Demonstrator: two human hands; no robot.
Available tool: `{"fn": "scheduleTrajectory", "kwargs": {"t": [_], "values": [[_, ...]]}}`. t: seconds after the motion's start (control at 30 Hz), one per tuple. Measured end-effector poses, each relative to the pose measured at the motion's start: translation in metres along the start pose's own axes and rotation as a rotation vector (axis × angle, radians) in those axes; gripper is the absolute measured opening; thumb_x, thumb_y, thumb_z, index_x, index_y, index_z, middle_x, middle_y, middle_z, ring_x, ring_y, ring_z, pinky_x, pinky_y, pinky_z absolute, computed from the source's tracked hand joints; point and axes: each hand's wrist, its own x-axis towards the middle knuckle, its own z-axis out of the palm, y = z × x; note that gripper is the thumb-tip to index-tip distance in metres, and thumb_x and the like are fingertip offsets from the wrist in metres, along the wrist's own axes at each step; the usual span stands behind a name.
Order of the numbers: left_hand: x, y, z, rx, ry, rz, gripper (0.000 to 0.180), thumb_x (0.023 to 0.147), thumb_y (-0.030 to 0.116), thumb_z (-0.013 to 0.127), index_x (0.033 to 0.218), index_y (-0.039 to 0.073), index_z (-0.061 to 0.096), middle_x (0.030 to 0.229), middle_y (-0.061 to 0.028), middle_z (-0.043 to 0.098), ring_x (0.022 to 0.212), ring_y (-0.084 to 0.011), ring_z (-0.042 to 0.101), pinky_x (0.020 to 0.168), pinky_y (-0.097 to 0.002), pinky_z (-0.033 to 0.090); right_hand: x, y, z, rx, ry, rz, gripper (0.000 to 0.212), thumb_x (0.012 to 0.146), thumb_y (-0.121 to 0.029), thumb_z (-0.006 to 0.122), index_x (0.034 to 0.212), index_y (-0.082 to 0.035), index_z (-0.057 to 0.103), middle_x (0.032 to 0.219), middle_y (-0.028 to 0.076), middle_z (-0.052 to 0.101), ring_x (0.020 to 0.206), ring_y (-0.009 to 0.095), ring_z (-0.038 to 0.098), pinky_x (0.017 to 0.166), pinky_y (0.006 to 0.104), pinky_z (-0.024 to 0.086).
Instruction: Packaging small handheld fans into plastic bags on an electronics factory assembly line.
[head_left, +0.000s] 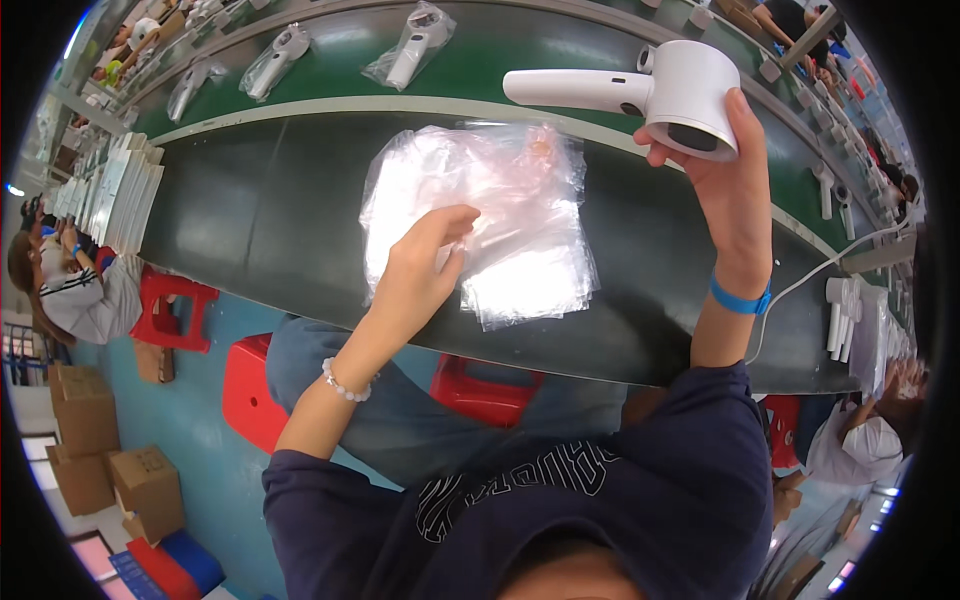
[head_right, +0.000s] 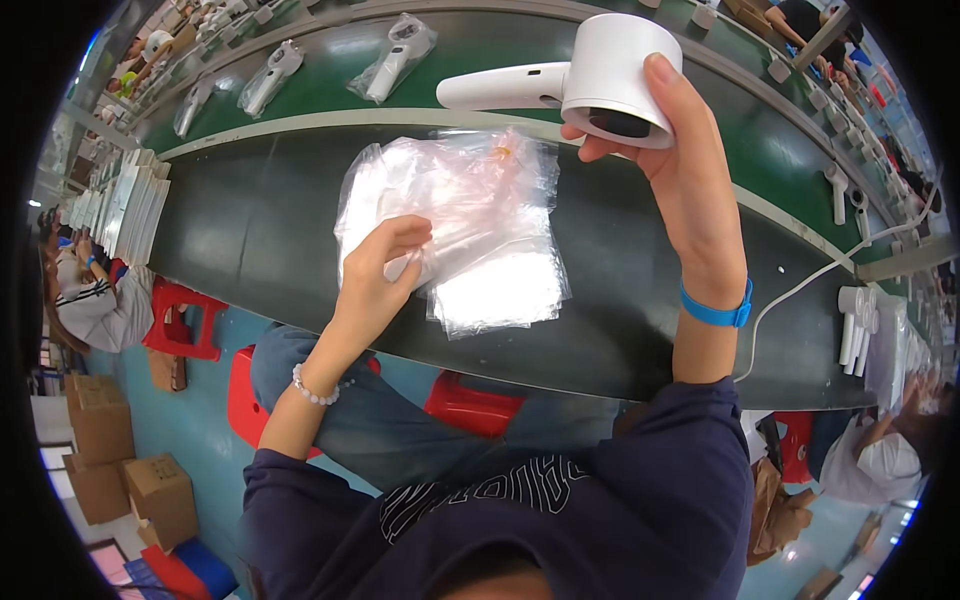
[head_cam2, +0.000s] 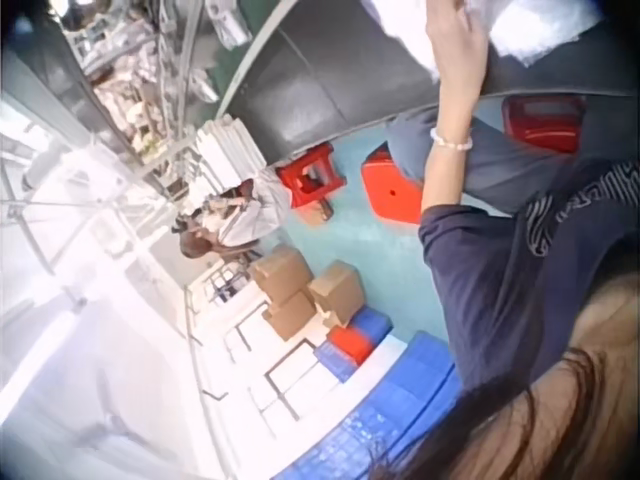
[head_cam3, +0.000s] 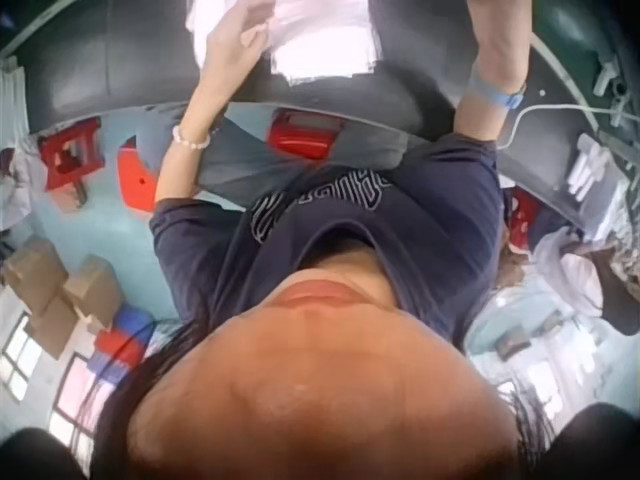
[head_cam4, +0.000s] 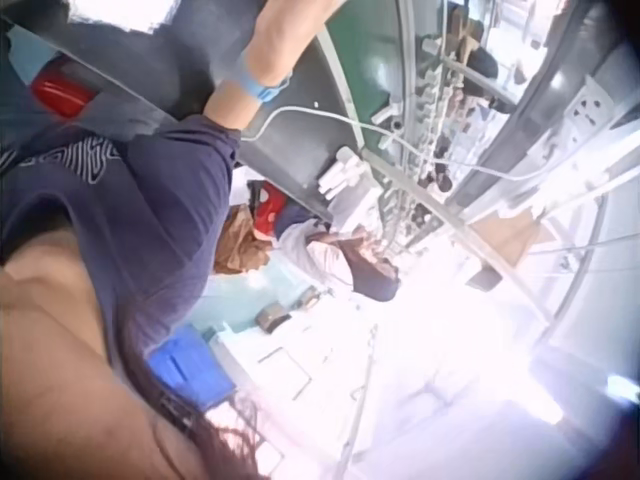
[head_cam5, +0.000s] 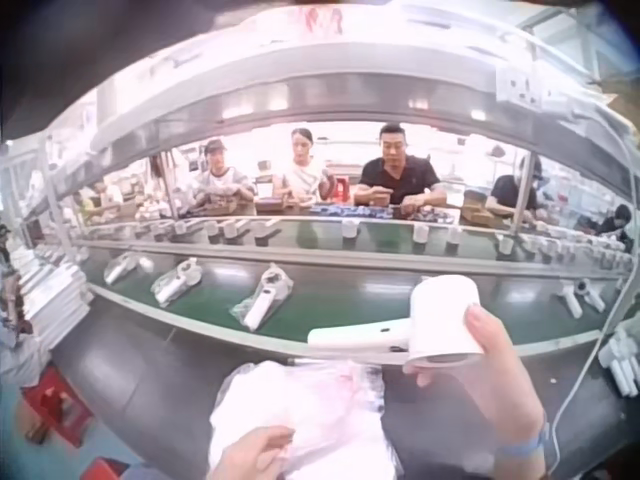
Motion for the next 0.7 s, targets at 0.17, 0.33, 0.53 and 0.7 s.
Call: {"fn": "scheduleTrajectory", "kwargs": {"t": [0.17, 0.33, 0.53, 0.7], "values": [[-0.001, 0.004, 0.001, 0.088, 0.044, 0.002, 0.026, 0.078, -0.007, 0.067, 0.102, 0.000, 0.062, 0.105, -0.0103, 0.067, 0.094, -0.0207, 0.068, 0.083, -0.0300, 0.054, -0.002, 0.001, 0.002, 0.009, 0.014, 0.013, 0.054, 0.096, -0.047, 0.045, 0.113, 0.002, 0.059, 0.092, 0.015, 0.068, 0.079, 0.019, 0.067, 0.075, 0.0303, 0.053], [0.006, 0.000, -0.006, 0.322, 0.108, 0.267, 0.021, 0.076, 0.000, 0.072, 0.095, 0.002, 0.065, 0.091, -0.0107, 0.066, 0.075, -0.0237, 0.066, 0.068, -0.0336, 0.053, 0.001, 0.003, -0.001, 0.008, -0.009, 0.009, 0.053, 0.096, -0.046, 0.046, 0.112, 0.002, 0.059, 0.092, 0.014, 0.067, 0.080, 0.019, 0.067, 0.074, 0.0300, 0.053], [0.005, 0.007, -0.011, 0.349, 0.121, 0.020, 0.009, 0.088, 0.011, 0.064, 0.096, 0.006, 0.065, 0.067, -0.0047, 0.055, 0.055, -0.0177, 0.052, 0.053, -0.0283, 0.043, 0.001, -0.001, 0.004, -0.023, 0.047, 0.006, 0.062, 0.096, -0.050, 0.042, 0.120, 0.007, 0.053, 0.092, 0.018, 0.067, 0.077, 0.022, 0.066, 0.071, 0.0320, 0.052], [-0.001, -0.003, -0.009, -0.508, -0.112, -0.508, 0.020, 0.099, 0.018, 0.052, 0.108, 0.002, 0.061, 0.074, -0.0045, 0.064, 0.062, -0.0094, 0.060, 0.057, -0.0217, 0.048, -0.004, 0.006, 0.008, 0.033, 0.038, 0.047, 0.056, 0.097, -0.044, 0.043, 0.125, 0.005, 0.048, 0.100, 0.017, 0.065, 0.081, 0.026, 0.066, 0.070, 0.0339, 0.053]]}}
